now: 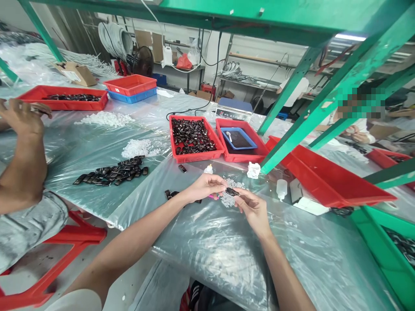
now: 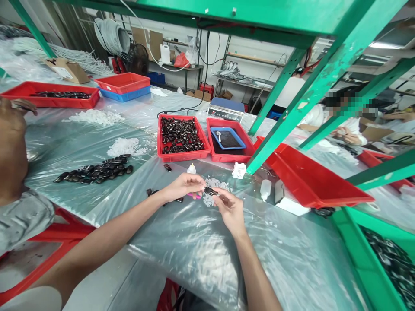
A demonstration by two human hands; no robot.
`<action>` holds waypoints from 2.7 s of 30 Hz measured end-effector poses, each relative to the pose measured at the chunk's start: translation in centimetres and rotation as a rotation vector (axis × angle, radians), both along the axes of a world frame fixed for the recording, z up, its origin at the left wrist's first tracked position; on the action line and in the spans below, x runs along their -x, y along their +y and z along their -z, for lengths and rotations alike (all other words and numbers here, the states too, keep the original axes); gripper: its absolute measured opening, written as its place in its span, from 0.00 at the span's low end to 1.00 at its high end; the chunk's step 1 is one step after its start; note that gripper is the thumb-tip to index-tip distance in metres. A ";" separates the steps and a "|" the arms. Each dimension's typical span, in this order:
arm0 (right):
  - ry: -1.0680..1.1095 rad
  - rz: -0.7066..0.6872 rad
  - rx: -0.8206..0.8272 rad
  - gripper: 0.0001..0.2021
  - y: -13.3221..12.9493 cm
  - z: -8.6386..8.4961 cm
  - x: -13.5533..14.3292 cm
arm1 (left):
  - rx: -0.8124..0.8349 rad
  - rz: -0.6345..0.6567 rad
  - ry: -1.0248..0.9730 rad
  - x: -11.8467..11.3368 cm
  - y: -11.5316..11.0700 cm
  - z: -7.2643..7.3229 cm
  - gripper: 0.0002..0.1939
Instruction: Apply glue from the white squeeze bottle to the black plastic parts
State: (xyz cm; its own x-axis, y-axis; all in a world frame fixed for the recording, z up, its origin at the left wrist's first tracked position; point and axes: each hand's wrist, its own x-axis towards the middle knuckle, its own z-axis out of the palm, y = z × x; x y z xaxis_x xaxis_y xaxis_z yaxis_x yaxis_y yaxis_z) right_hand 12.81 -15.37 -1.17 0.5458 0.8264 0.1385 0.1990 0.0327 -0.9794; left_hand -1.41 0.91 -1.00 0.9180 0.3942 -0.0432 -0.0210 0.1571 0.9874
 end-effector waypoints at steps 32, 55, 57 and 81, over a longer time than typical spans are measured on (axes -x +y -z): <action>-0.125 0.082 -0.092 0.15 0.3 0.5 0.6 | -0.350 -0.144 -0.068 -0.4 -1.7 0.6 0.25; -0.336 -0.089 -0.088 0.22 0.9 1.1 0.7 | -0.500 -1.258 0.158 18.4 1.4 0.6 0.18; -0.352 -0.094 -0.073 0.21 0.9 1.2 1.0 | -0.473 -1.352 0.178 20.9 4.1 0.1 0.18; -0.893 -0.241 0.087 0.12 4.7 -0.5 11.2 | -1.073 -0.901 0.724 30.5 -20.9 21.0 0.51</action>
State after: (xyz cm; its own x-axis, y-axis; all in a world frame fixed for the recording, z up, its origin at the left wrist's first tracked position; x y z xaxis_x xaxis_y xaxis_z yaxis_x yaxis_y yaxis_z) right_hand 1.61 -10.67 -0.62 0.0785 0.9308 0.3570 0.8777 0.1053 -0.4676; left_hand -31.92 -19.99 -22.03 0.2840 0.9119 0.2962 0.7893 -0.3978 0.4678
